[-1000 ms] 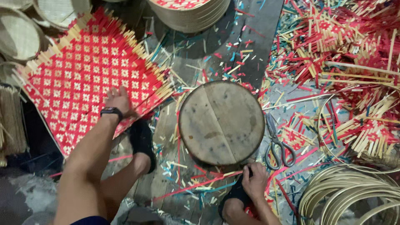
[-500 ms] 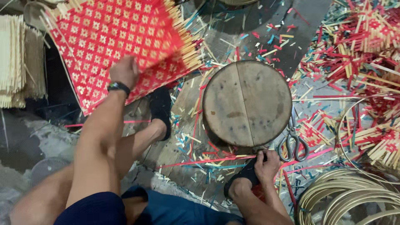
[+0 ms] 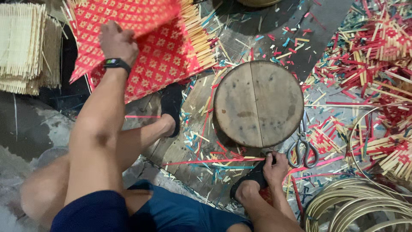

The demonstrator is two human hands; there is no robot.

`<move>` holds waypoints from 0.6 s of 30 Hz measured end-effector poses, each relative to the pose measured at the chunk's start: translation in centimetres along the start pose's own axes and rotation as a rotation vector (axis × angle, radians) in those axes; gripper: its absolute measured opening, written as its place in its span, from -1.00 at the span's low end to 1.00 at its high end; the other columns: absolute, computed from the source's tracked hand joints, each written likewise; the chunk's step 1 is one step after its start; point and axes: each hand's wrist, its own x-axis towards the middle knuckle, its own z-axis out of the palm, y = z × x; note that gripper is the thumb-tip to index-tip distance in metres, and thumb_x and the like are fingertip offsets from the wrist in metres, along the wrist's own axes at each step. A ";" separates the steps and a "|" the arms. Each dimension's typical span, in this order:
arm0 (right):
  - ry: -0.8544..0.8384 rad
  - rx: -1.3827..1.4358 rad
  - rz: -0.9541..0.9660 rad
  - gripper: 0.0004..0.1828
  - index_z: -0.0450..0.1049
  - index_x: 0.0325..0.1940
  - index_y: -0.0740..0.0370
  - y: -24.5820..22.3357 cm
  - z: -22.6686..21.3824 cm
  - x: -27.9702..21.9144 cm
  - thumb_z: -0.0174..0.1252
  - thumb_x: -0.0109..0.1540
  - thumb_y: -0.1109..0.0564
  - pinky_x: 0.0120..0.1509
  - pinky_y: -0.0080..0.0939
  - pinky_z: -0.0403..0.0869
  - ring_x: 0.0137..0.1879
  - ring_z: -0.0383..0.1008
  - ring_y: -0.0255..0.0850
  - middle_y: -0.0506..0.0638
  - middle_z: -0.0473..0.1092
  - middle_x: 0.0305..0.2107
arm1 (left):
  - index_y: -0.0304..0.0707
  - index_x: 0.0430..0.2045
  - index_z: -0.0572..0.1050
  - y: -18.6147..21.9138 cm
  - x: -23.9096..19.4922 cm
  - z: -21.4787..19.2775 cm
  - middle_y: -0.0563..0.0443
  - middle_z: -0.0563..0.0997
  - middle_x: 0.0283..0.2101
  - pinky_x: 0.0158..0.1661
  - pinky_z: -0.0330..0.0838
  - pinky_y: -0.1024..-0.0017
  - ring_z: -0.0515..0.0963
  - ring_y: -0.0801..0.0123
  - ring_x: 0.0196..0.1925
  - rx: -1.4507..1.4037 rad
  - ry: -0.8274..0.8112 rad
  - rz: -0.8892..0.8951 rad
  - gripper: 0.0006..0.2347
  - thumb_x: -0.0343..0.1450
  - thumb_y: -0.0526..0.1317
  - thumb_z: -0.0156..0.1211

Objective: The person assembles round woven baskets by placing a circular bamboo frame over a square woven mat, pressing it down, and trimming the excess mat material around the rim with scissors. The person repeats this process for multiple units.

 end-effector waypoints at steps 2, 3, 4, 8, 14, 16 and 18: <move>0.022 0.001 -0.029 -0.86 0.54 -0.19 0.24 0.6 -0.1 -0.7 0.21 0.24 0.13 0.08 0.09 0.40 -0.05 0.44 0.16 0.14 0.46 -0.23 | 0.09 -0.35 0.68 0.4 1.4 -2.1 0.04 0.58 -0.28 -0.22 0.54 0.24 0.56 0.26 -0.21 -0.056 0.078 -0.017 -0.88 0.37 -0.28 0.28; 0.022 0.002 -0.025 -0.86 0.54 -0.19 0.24 0.8 0.3 -0.6 0.21 0.26 0.12 0.08 0.08 0.41 -0.06 0.45 0.14 0.15 0.47 -0.23 | 0.06 -0.24 0.68 1.0 2.2 -3.5 0.01 0.58 -0.36 -0.28 0.52 0.27 0.56 0.26 -0.30 -0.158 -0.022 -0.090 -0.86 0.50 -0.31 0.22; 0.022 0.003 -0.020 -0.86 0.54 -0.19 0.24 0.9 0.7 -0.4 0.20 0.28 0.11 0.08 0.07 0.42 -0.06 0.46 0.13 0.15 0.47 -0.24 | 0.03 -0.13 0.68 1.8 3.1 -5.2 -0.01 0.58 -0.43 -0.33 0.50 0.30 0.56 0.27 -0.38 -0.260 -0.124 -0.162 -0.83 0.62 -0.34 0.17; -0.165 0.167 0.328 -0.72 0.55 -0.05 0.25 1.0 -1.6 1.6 0.12 0.39 -0.02 0.04 -0.07 0.47 -0.12 0.56 -0.07 0.15 0.53 -0.26 | -0.20 -0.14 0.61 10.7 0.3 -13.9 -0.09 0.58 -0.36 -0.28 0.50 0.18 0.60 0.11 -0.29 -0.257 0.127 0.208 -0.80 0.42 -0.45 0.18; -0.159 1.389 0.590 -0.38 0.52 0.13 0.29 -1.1 -11.4 7.3 -0.03 0.37 -0.30 0.06 -0.12 0.49 -0.01 0.54 -0.10 0.04 0.54 -0.10 | -0.33 0.23 0.42 27.7 -14.8 -19.0 -0.30 0.47 0.26 0.04 0.50 0.09 0.52 -0.10 0.18 -0.914 -0.374 0.653 -0.47 0.27 -0.34 0.19; -0.167 1.355 0.728 -0.42 0.53 0.07 0.27 -1.2 -13.7 8.6 0.00 0.30 -0.26 -0.01 -0.17 0.48 -0.07 0.55 -0.16 0.00 0.56 -0.14 | -0.26 0.21 0.43 29.8 -17.8 -16.6 -0.24 0.46 0.28 0.14 0.45 0.04 0.48 -0.12 0.20 -0.971 -0.501 0.810 -0.51 0.32 -0.29 0.26; -0.199 1.187 0.801 -0.60 0.54 -0.01 0.26 -0.8 -13.2 9.4 0.10 0.25 -0.08 -0.07 -0.23 0.49 -0.17 0.53 -0.22 -0.04 0.54 -0.22 | -0.17 0.12 0.46 30.8 -19.9 -14.3 -0.19 0.48 0.25 0.16 0.39 -0.03 0.47 -0.11 0.20 -0.973 -0.665 0.923 -0.52 0.25 -0.25 0.28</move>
